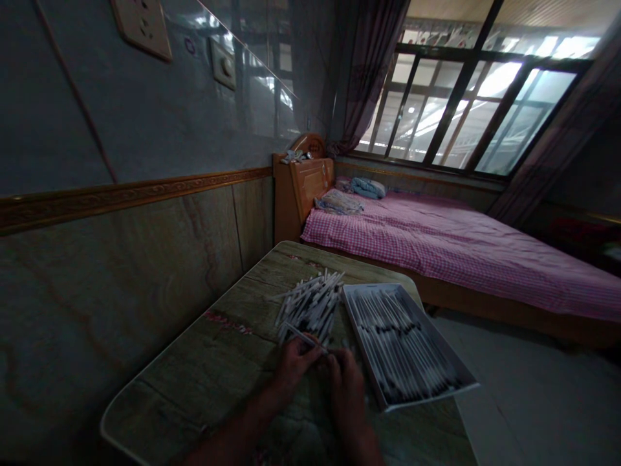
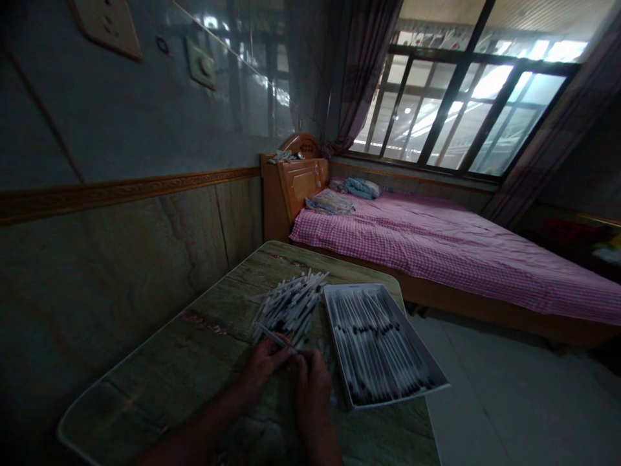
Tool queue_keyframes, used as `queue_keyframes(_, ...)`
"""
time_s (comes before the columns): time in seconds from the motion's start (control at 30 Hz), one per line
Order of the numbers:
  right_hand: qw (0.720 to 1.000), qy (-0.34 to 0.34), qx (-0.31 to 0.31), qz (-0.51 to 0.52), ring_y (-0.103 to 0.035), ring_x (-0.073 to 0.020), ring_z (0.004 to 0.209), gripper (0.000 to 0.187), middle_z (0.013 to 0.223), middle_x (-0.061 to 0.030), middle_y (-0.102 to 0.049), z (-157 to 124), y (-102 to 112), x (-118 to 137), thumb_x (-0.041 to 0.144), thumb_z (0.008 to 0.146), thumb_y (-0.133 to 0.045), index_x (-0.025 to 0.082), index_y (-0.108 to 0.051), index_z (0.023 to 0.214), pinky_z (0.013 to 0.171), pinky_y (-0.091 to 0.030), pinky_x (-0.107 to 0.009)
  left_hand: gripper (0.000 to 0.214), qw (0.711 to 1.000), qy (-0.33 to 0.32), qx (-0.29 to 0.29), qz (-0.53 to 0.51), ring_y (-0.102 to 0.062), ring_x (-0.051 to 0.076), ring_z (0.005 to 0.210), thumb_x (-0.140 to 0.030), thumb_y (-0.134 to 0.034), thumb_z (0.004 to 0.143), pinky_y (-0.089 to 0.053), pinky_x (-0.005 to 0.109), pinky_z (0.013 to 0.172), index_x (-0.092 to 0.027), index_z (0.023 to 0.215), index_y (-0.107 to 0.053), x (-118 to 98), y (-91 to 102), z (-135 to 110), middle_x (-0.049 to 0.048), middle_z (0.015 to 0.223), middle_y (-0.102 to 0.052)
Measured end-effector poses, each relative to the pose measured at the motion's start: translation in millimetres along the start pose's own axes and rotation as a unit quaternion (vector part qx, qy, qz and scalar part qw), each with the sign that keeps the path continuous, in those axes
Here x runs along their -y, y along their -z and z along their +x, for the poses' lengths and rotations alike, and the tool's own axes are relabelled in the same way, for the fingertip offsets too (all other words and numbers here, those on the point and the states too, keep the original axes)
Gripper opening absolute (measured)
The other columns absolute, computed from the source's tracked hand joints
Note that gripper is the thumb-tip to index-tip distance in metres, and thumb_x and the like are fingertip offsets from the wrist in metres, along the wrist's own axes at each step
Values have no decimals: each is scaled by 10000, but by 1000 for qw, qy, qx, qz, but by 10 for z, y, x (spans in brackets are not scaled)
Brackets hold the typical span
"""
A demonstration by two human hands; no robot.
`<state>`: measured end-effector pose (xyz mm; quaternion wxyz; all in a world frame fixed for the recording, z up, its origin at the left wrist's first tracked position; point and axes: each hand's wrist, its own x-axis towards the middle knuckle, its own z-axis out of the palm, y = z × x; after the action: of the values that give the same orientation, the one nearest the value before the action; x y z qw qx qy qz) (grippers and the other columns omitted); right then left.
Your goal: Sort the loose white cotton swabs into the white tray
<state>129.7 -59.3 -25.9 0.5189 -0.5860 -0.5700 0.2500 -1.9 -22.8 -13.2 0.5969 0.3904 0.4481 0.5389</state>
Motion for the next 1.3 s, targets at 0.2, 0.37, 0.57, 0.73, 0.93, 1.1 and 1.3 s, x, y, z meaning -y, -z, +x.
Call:
queue_keyframes(0.2,990,76,-11,-117,-593,-172,596,329,671,2,-617,-25,-20,-84,445,981,-382,252,-529,759,573,-413,-268,350,999,-24,20,16,-597,160,542,-413,-851,540,-451,251,500,-168,674,-640,-16,-21,-16,-11,569,-640)
queue_keyframes(0.37,963,173,-43,-204,-546,-178,534,436,634,-22,-588,-26,-37,-192,383,1031,-243,249,-551,753,519,-358,-291,322,999,-22,40,18,-623,175,565,-376,-855,542,-463,255,516,-176,670,-639,-24,-41,-47,-6,569,-650)
queue_keyframes(0.57,964,191,-25,-184,-545,-175,569,434,657,-23,-589,-43,-18,-111,326,1031,-253,251,-587,764,566,-391,-287,340,999,-12,29,10,-583,155,543,-410,-848,541,-442,254,522,-177,688,-649,-44,-29,-53,-18,570,-633)
queue_keyframes(0.73,979,145,19,-139,-570,-140,595,382,665,13,-591,-38,38,35,394,1028,-323,243,-531,745,578,-395,-245,319,999,-19,36,18,-588,159,606,-411,-832,574,-456,261,586,-179,699,-653,-77,-26,-63,-10,624,-646)
queue_keyframes(0.93,965,179,18,-189,-568,-152,545,564,603,-18,-607,-29,40,-34,439,1043,-169,241,-567,697,525,-322,-271,341,998,-9,54,13,-567,146,566,-416,-838,563,-447,258,567,-181,706,-636,-46,-22,-43,-23,594,-629)
queue_keyframes(1.1,981,114,11,-158,-569,-134,588,434,662,16,-608,-30,22,19,479,1024,-302,241,-539,750,560,-360,-237,342,999,-21,32,15,-605,167,631,-418,-839,559,-473,266,597,-186,727,-653,-39,-6,-26,-8,660,-661)
queue_keyframes(1.3,961,194,-4,-196,-558,-155,538,549,614,-21,-612,-6,41,-78,441,1044,-185,241,-567,704,520,-317,-275,346,998,-9,64,11,-575,148,559,-407,-853,547,-454,253,547,-180,698,-641,-63,-47,-62,-25,580,-625)
